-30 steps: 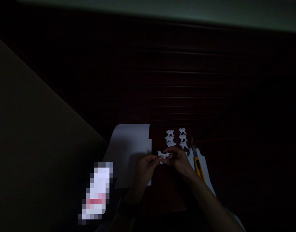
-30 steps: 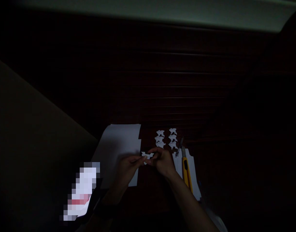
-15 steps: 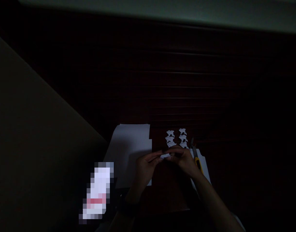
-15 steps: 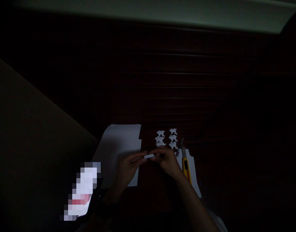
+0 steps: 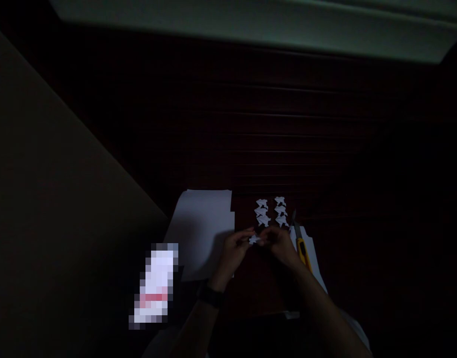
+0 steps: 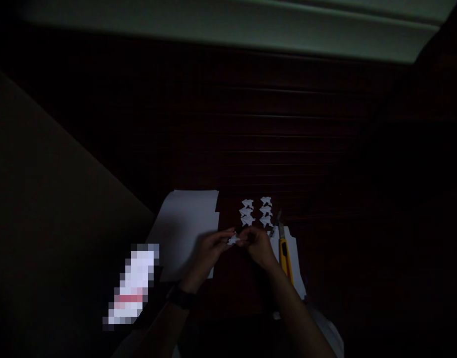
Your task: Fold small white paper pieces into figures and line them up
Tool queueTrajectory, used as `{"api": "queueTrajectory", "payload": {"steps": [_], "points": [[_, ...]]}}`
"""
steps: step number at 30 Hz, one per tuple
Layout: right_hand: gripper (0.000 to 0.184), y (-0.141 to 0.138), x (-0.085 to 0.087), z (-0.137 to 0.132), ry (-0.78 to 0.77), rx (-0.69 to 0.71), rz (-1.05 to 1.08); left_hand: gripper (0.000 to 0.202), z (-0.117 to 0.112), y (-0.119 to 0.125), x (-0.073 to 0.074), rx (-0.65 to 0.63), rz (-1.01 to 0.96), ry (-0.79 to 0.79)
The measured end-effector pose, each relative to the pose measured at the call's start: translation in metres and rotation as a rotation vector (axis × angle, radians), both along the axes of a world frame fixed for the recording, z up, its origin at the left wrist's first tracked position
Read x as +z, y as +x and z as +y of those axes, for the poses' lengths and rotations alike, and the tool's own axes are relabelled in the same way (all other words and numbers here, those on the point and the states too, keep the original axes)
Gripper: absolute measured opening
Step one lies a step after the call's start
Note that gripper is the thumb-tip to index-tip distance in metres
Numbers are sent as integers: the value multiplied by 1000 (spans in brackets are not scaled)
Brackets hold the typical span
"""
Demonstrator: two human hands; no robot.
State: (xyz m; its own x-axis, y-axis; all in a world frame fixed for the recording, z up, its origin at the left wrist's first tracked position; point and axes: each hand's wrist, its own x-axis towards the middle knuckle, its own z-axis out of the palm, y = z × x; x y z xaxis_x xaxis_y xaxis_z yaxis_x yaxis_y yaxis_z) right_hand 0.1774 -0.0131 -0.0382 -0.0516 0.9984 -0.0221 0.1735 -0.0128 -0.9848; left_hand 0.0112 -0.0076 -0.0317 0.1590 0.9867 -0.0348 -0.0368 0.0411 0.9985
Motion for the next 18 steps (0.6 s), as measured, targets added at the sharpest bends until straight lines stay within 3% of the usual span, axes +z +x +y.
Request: {"api": "queueTrajectory", "payload": {"steps": [5, 9, 12, 16, 18], "points": [[15, -5, -18, -2, 142, -30, -329, 28, -6, -8, -4, 93, 505, 199], [24, -8, -13, -8, 204, 11, -439, 19, -22, -12, 3, -27, 808, 288], [23, -7, -10, -13, 207, 20, -501, 21, -30, -7, 3, -84, 930, 388], [8, -5, -10, -17, 83, -111, -586, 22, -33, -3, -2, -134, 1039, 481], [15, -5, -11, -20, 15, -134, -649, 22, -32, -3, -4, -156, 1085, 506]]}}
